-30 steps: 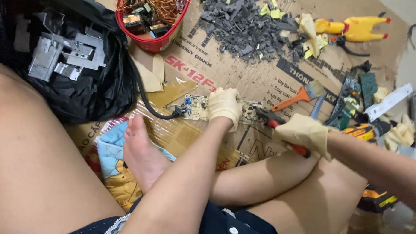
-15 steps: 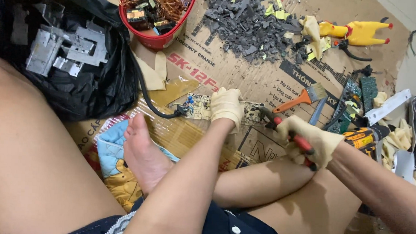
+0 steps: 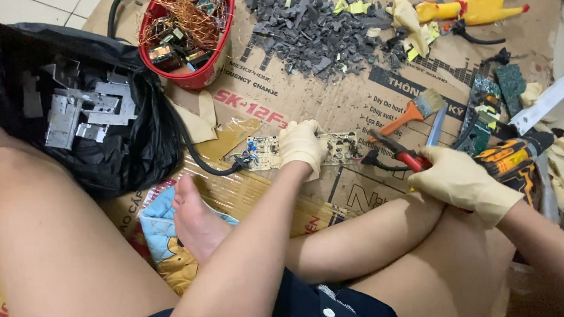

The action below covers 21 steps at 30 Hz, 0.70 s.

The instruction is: The person sits on the floor and uses pliers and a utility knife to remove components from a circuit board. They scrape and pry at the board, separating parts and placing them into a red container.

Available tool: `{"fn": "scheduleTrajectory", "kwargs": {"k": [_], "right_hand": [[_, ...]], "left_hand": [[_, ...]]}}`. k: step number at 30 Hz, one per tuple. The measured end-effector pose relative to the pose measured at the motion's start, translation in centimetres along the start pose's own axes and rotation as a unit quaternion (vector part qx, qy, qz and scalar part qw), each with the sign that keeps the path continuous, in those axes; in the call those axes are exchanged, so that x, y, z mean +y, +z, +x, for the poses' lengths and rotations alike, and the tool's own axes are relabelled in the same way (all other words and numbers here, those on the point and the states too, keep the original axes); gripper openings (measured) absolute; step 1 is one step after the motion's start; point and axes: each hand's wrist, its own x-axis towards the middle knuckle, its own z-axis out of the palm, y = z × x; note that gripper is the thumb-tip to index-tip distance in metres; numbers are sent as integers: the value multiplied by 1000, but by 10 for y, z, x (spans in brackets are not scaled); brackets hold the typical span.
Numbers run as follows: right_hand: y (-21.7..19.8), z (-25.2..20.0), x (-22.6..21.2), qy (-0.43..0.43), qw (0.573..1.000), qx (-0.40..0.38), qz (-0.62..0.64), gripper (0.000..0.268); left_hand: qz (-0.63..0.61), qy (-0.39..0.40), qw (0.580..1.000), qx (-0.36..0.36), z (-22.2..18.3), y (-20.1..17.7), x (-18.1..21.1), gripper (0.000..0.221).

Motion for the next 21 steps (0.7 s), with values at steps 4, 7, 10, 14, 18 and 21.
{"fn": "scheduleTrajectory", "kwargs": {"k": [4, 7, 10, 14, 18, 21], "right_hand": [[6, 21, 25, -134, 953, 66, -263, 65], [1, 1, 7, -121, 970, 110, -180, 45], [31, 18, 25, -313, 910, 270, -30, 70], [34, 18, 10, -134, 964, 95, -208, 63], [37, 25, 23, -209, 925, 252, -193, 49], [25, 31, 24, -215, 926, 211, -226, 46]], "left_hand": [[-4, -5, 1000, 1, 1, 2, -2, 17], [-21, -30, 999, -9, -6, -9, 5, 22], [19, 0, 1000, -22, -7, -16, 11, 13], [-26, -26, 999, 13, -7, -6, 3, 14], [-15, -13, 1000, 8, -2, 0, 0, 13], [-12, -20, 1000, 5, -5, -3, 6, 19]]}}
